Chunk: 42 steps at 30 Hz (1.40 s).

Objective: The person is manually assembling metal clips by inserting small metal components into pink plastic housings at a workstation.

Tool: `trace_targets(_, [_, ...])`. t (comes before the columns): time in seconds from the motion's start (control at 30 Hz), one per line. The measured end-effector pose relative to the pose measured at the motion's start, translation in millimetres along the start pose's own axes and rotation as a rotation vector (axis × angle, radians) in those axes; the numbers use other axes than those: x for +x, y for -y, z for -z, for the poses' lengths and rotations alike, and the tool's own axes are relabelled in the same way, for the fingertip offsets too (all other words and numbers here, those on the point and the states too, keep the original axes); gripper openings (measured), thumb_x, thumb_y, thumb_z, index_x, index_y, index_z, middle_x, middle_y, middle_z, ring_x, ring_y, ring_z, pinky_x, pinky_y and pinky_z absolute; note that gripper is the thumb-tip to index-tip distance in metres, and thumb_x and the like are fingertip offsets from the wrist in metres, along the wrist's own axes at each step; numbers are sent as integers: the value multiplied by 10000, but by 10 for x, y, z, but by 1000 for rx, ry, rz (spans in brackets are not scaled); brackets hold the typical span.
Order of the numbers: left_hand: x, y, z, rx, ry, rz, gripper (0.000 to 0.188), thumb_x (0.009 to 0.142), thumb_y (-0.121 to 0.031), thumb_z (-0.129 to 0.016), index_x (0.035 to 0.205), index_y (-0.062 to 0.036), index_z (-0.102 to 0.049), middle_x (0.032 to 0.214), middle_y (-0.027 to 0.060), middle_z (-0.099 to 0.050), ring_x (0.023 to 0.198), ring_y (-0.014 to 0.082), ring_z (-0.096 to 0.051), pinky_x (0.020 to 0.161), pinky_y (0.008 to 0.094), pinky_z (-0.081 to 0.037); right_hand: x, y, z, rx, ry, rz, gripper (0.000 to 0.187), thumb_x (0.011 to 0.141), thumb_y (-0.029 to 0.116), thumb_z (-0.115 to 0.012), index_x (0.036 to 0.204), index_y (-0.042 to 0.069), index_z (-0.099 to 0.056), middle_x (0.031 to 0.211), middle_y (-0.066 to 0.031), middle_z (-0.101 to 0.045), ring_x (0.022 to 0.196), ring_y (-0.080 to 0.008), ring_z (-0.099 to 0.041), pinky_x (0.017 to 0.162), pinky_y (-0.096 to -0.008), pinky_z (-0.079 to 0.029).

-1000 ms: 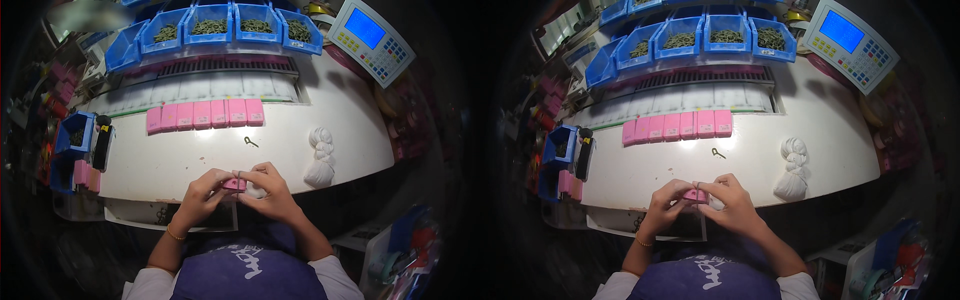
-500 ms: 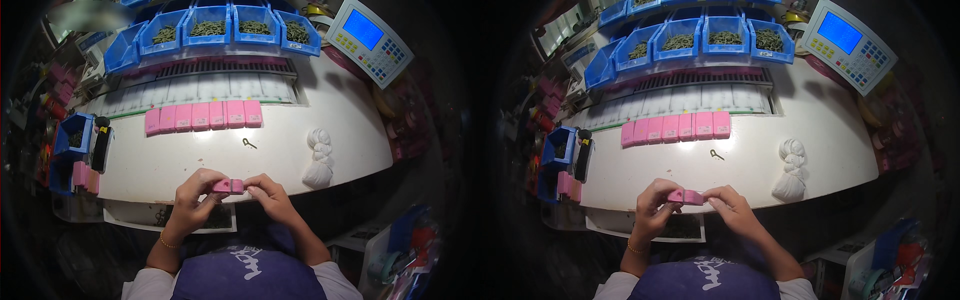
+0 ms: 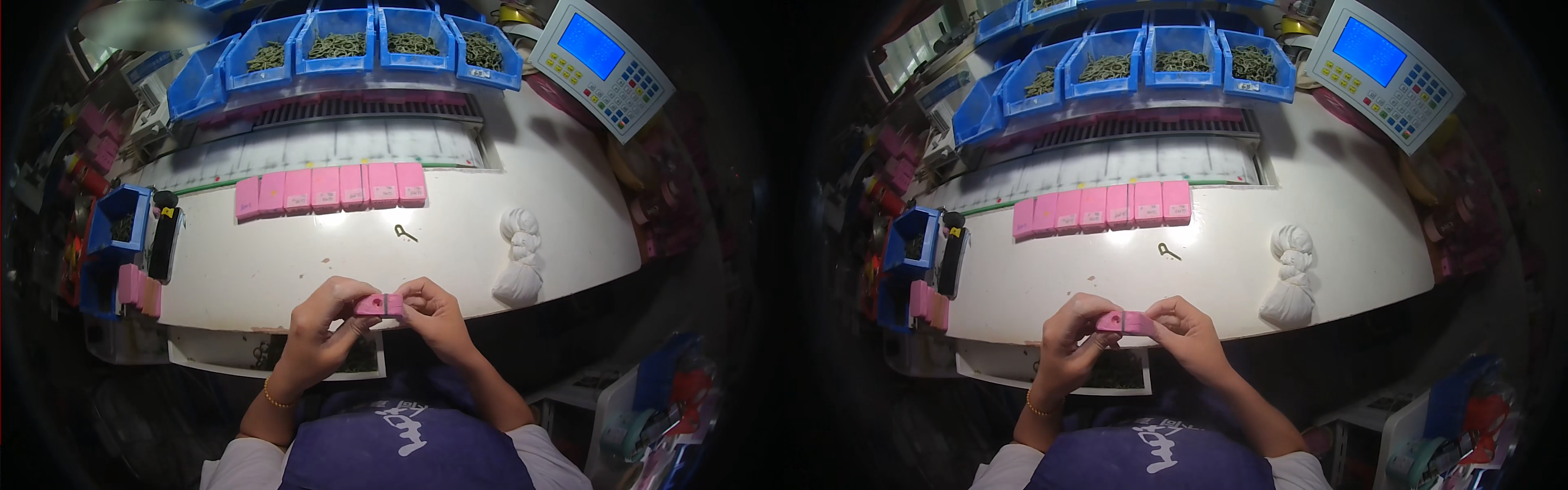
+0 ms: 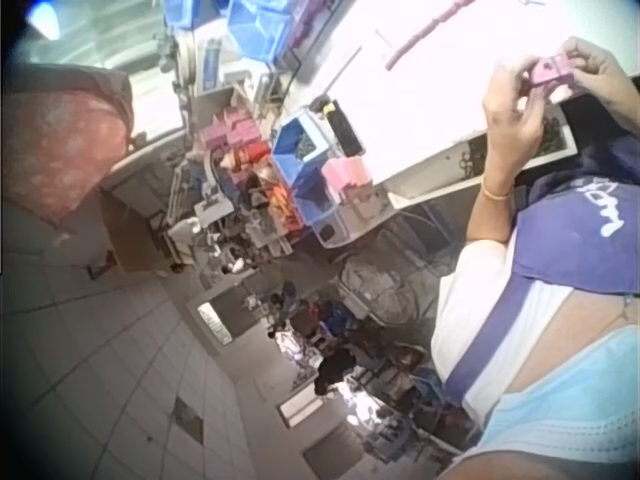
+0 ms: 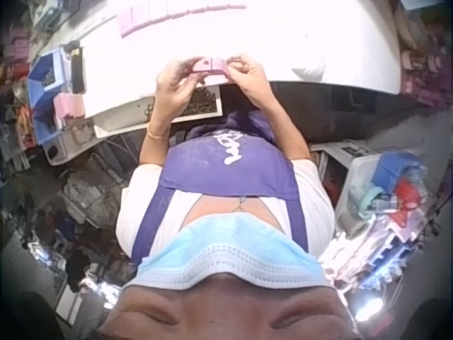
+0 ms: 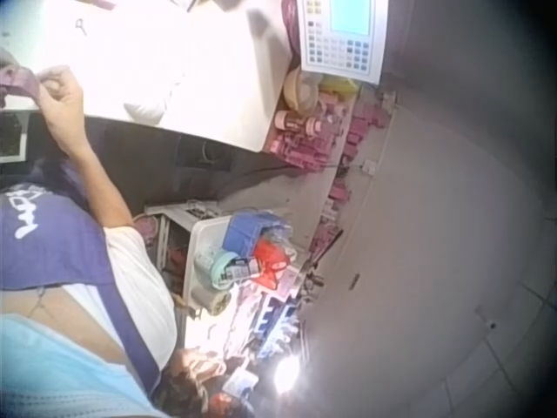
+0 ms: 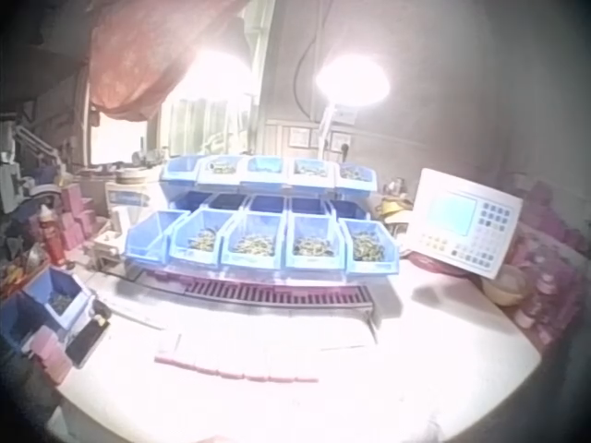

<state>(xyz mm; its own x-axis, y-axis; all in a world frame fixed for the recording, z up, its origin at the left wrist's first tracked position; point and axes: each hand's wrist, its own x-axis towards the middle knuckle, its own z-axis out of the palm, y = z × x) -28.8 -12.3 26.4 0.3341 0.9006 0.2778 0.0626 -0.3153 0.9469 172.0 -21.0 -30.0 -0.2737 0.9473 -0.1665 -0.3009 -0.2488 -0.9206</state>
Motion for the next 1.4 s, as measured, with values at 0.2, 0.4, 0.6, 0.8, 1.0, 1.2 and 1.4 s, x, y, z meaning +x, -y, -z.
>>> trace_targets(0.2, [-1, -15, 32, 54, 22, 17, 194, 897, 31, -669, 1080, 36, -608, 979, 104, -622, 827, 140, -655, 715, 256, -571, 22, 59, 38, 11, 26, -53, 199, 934, 74, -669, 1108, 30, -582, 988, -47, -685, 905, -95, -642, 814, -249, -519])
trace_targets(0.4, [43, -120, 77, 26, 62, 44, 262, 856, 38, -697, 1108, -4, -639, 981, 105, -657, 860, 169, -665, 754, 284, -556, 97, 46, 123, 36, 32, -34, 209, 908, 27, -665, 1102, 23, -590, 1054, -70, -672, 977, -120, -645, 838, -276, -537])
trace_targets(0.6, [192, -168, 243, 418, 98, 149, 234, 829, -12, -712, 1058, -15, -664, 924, 112, -644, 746, 222, -616, 653, 331, -492, -28, 231, 337, -164, -77, 2, 159, 936, 23, -602, 1092, 37, -632, 1064, -53, -680, 964, -99, -627, 825, -259, -514])
trace_targets(0.8, [331, 235, 429, 623, 58, 313, 316, 831, -121, -701, 1131, -24, -681, 974, 162, -620, 959, 331, -548, 874, 421, -449, 38, 810, 1081, -376, -324, 308, 197, 940, 24, -587, 1132, 41, -628, 1045, -31, -678, 861, -68, -591, 765, -242, -496])
trace_targets(1.0, [155, 430, 255, 865, -35, 145, 627, 766, -168, -775, 1317, 20, -542, 1123, 199, -569, 1038, 374, -511, 931, 448, -430, 489, 1786, 2557, -522, -914, 915, 364, 901, 115, -713, 1219, 34, -558, 1210, -48, -594, 955, -103, -542, 823, -261, -481])
trace_targets(1.2, [-29, 368, 187, 914, -96, 221, 627, 799, -227, -779, 1324, 17, -536, 1139, 256, -613, 1028, 437, -552, 909, 492, -439, 887, 2590, 3398, -785, -1200, 998, 684, 930, 328, -696, 1410, -44, -381, 1327, -212, -551, 1171, -274, -580, 971, -359, -467])
trace_targets(1.4, [-98, 494, 200, 933, -210, 136, 427, 811, -200, -754, 1139, 34, -611, 942, 227, -607, 892, 402, -579, 819, 469, -463, 989, 2668, 3604, -806, -1061, 798, 877, 944, 455, -648, 1447, -139, -243, 1377, -300, -496, 1270, -372, -522, 1041, -376, -424])
